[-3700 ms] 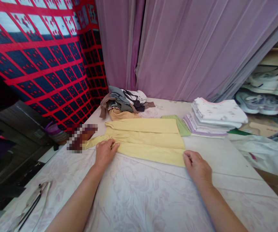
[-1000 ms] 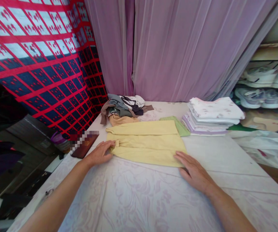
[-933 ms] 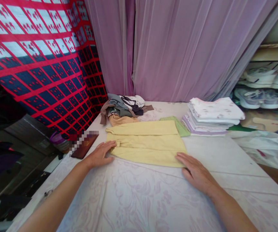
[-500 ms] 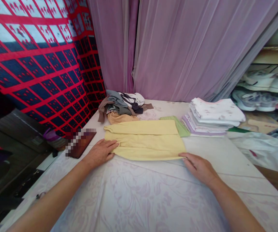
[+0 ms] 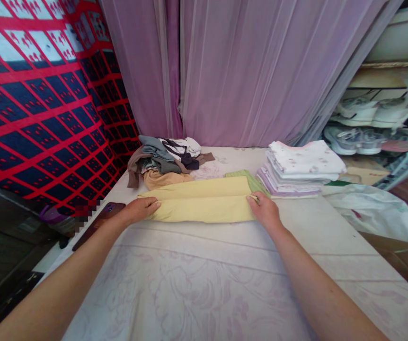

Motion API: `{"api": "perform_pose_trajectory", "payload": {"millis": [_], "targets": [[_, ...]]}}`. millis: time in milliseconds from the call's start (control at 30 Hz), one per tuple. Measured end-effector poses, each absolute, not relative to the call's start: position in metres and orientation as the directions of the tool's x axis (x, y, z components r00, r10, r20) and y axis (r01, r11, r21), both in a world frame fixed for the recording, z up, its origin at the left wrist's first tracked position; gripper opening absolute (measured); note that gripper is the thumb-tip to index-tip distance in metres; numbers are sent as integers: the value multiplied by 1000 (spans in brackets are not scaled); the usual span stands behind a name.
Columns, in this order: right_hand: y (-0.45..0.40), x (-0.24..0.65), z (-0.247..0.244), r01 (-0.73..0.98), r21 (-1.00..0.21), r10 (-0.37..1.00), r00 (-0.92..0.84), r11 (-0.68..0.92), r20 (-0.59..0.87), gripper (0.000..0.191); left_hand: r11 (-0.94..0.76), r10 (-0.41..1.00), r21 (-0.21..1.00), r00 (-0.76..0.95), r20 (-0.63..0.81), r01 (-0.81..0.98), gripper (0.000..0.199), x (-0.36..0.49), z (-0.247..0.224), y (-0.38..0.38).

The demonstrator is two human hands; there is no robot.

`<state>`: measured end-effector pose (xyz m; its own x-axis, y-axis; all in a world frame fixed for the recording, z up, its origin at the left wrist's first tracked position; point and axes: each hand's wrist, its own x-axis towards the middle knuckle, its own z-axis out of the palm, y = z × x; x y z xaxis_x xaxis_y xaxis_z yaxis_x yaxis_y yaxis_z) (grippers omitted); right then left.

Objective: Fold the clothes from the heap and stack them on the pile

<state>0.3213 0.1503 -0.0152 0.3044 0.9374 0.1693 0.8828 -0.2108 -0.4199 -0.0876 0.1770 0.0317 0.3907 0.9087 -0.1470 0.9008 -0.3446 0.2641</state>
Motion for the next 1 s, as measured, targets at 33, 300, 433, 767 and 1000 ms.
{"api": "perform_pose_trajectory", "payload": {"millis": [33,300,433,767,1000], "targets": [[151,317,-15,902,-360,937,310,-237,159,31,-331,915,235,371,-156,914,39,-87,29,181],[151,310,-17,937,-171,931,332,-305,154,37,-212,960,104,226,-164,972,39,-84,5,185],[152,310,-24,934,-161,928,343,-320,145,40,-147,974,63,155,-162,987,37,-81,8,179],[148,311,-11,910,-133,907,406,-392,112,53,7,985,6,-8,173,1000,60,-68,9,162],[165,320,-4,892,-209,915,400,-401,-46,54,215,975,139,-204,-88,967,91,-77,12,180]]}}
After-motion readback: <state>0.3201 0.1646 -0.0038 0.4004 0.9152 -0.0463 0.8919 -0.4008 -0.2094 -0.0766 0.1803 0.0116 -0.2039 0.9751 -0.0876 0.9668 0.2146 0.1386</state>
